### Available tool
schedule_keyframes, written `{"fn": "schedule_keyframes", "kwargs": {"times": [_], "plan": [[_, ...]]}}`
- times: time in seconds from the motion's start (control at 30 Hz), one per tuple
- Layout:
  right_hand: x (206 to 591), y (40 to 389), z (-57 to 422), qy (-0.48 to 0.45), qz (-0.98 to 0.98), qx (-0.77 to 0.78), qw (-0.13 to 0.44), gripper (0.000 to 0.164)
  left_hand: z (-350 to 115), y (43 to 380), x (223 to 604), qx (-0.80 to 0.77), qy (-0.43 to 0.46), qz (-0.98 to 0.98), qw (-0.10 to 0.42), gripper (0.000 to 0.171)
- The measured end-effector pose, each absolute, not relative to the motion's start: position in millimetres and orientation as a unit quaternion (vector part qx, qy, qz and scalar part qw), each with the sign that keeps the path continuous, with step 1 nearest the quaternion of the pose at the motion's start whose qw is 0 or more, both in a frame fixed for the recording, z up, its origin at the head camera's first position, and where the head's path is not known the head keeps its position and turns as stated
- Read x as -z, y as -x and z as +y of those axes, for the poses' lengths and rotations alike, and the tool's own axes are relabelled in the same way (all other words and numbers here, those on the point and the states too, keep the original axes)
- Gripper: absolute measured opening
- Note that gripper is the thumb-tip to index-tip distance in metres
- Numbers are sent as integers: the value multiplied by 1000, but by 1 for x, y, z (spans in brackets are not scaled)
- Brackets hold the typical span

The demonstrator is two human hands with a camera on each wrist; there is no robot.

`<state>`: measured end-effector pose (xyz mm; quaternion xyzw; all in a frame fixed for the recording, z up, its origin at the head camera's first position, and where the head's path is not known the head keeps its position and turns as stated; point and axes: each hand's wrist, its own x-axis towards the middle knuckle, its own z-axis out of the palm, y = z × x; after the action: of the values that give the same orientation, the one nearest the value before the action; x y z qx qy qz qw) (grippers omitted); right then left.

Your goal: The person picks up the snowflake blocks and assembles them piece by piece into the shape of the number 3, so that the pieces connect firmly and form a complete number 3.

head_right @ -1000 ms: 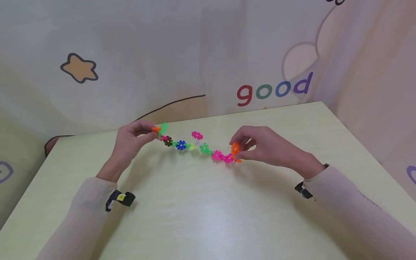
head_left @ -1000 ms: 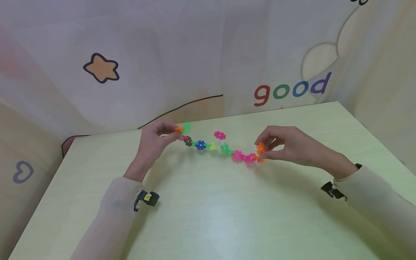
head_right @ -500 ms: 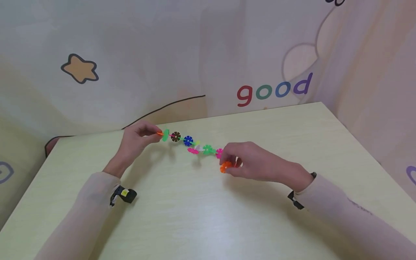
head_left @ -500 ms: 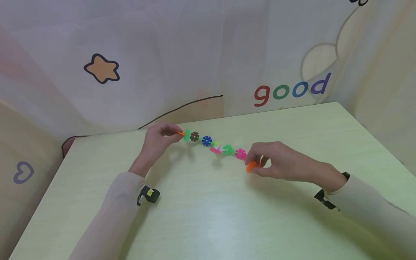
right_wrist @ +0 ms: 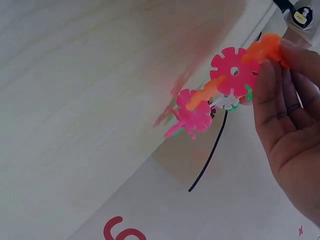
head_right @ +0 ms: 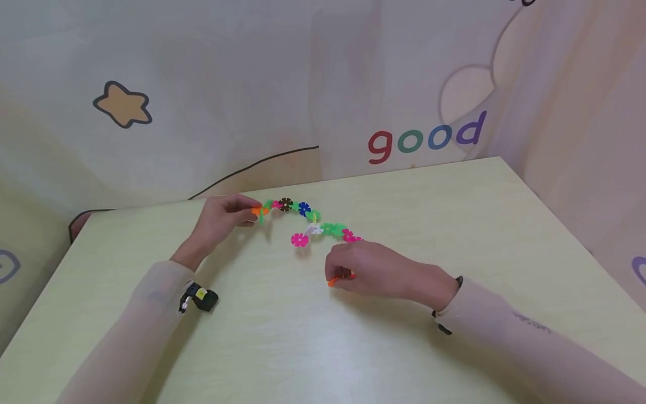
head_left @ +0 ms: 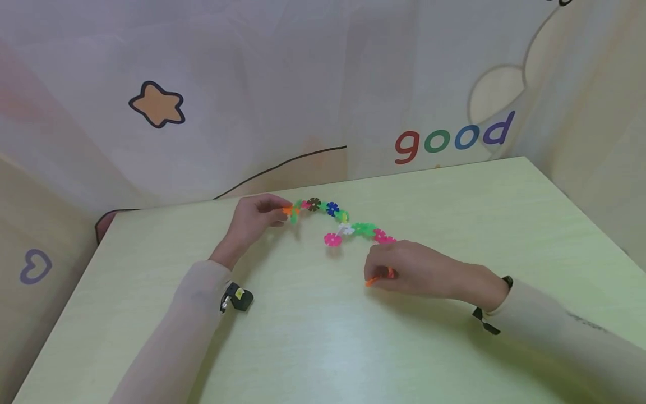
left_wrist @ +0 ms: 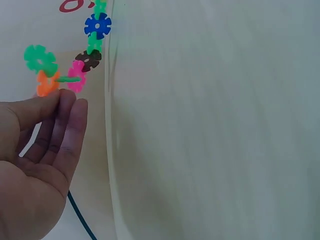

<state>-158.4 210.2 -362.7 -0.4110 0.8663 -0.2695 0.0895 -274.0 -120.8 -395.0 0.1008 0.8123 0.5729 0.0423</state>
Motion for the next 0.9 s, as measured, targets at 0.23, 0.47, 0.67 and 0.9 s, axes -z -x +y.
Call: {"fn": "schedule_keyframes", "kwargs": {"times": [0.23, 0.47, 0.67, 0.9], "plan": [[369, 157, 204, 447, 856, 250, 68, 15, -119, 276, 396, -544, -95, 831, 67, 24], [368, 155, 202, 452, 857, 239, 70, 16, -118, 275, 397, -524, -77, 843, 91, 27], [366, 154, 202, 452, 854, 245, 75, 13, -117, 275, 397, -494, -79, 859, 112, 28], [362, 160, 206, 435, 847, 297, 75, 13, -114, 270, 395, -483, -69, 864, 123, 30]]}}
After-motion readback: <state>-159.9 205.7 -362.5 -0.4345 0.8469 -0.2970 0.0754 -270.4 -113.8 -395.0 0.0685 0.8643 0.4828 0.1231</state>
